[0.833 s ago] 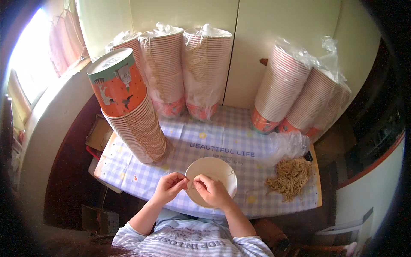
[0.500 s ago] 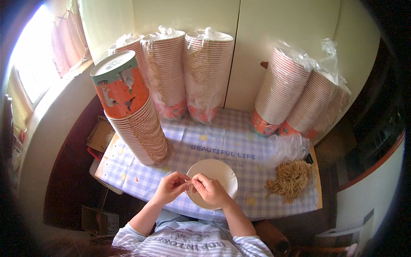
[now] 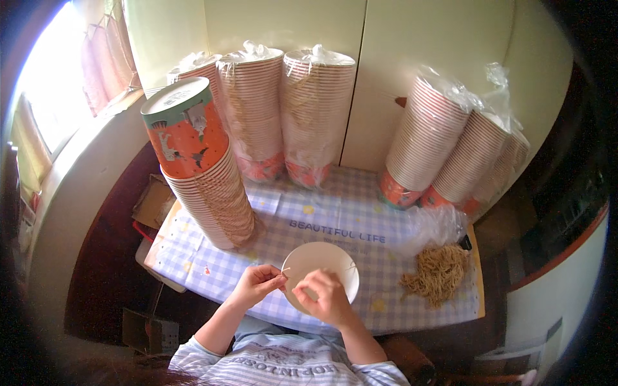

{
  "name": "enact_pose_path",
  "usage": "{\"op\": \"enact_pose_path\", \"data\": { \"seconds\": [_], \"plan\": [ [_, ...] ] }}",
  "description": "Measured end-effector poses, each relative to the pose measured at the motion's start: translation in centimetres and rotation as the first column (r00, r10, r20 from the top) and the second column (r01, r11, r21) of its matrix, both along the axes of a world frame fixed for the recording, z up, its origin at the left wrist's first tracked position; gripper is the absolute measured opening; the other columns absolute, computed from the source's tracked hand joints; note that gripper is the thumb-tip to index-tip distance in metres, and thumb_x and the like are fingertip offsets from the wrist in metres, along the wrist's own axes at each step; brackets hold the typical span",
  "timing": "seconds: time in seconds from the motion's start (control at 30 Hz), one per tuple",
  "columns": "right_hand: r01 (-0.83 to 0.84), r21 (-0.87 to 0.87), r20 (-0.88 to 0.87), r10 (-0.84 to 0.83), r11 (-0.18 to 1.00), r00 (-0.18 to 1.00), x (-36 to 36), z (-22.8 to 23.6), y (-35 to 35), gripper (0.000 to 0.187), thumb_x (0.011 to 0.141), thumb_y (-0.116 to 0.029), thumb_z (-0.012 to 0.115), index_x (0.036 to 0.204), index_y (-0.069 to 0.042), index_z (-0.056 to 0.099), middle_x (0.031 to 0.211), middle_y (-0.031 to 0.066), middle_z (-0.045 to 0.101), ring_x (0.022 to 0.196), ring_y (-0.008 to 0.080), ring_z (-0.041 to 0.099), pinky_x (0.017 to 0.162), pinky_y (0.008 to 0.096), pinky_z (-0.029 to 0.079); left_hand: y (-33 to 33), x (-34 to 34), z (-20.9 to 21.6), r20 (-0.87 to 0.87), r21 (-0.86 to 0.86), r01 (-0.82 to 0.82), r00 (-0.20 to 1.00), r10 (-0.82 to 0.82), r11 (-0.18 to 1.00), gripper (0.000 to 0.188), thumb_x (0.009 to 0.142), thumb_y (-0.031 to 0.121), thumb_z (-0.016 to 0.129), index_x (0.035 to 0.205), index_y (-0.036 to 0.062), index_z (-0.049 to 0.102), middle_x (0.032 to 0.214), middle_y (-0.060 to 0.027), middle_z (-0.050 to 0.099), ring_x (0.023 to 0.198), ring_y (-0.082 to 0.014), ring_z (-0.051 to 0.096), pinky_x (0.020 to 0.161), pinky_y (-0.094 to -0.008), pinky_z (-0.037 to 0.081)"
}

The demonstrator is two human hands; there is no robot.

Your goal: The recorder is assembling paper buckets by threading and securing string handles through pre-punched holes.

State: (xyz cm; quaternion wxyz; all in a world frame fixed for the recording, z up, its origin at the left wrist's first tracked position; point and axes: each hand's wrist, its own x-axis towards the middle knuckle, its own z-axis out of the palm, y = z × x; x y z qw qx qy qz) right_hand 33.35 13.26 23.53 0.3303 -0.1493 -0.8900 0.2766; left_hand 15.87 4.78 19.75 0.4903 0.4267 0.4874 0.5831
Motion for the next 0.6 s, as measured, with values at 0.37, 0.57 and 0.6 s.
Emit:
{"op": "enact_pose_path", "data": {
  "seconds": [0.37,0.57,0.6],
  "plan": [
    [0.042,-0.306,0.008,-0.041,0.951,0.999,-2.2,-1.9,-1.5,0.025,0.078,-0.01,0.063,0.1,0.001,0.058,0.078,0.0131,0.063,0.068,0.0222,0.063,0.059,0.0305,0.05,-0.2,0.0,0.5,-0.062,-0.007,0.004,0.998,-0.004,1.0,0.019,0.084,0.014,0.06,0.091,-0.0031,0.063,0.077,-0.0038,0.064,0.074,-0.0068,0.058,0.067,-0.0216,0.048],
    [-0.003,-0.385,0.009,0.007,0.923,1.0,-1.6,-2.2,-1.1,0.013,0.078,-0.008,0.063,0.088,0.0,0.06,0.074,0.0097,0.063,0.06,0.0173,0.06,0.057,0.0265,0.049,-0.3,-0.7,0.2,-0.047,0.006,-0.104,0.993,0.104,0.995,0.019,0.086,0.017,0.058,0.088,-0.001,0.063,0.073,-0.0035,0.064,0.065,-0.0055,0.054,0.057,-0.0202,0.043],
    [-0.026,-0.422,0.011,0.034,0.906,0.999,-1.3,-1.8,-1.1,0.01,0.078,-0.007,0.063,0.085,0.0,0.06,0.074,0.0079,0.062,0.061,0.0153,0.06,0.058,0.0255,0.049,-0.3,-0.7,0.5,-0.012,-0.021,-0.111,0.994,0.111,0.994,0.019,0.086,0.019,0.058,0.085,0.0002,0.063,0.072,-0.0027,0.064,0.061,-0.0048,0.05,0.053,-0.0196,0.04]
  ]
}}
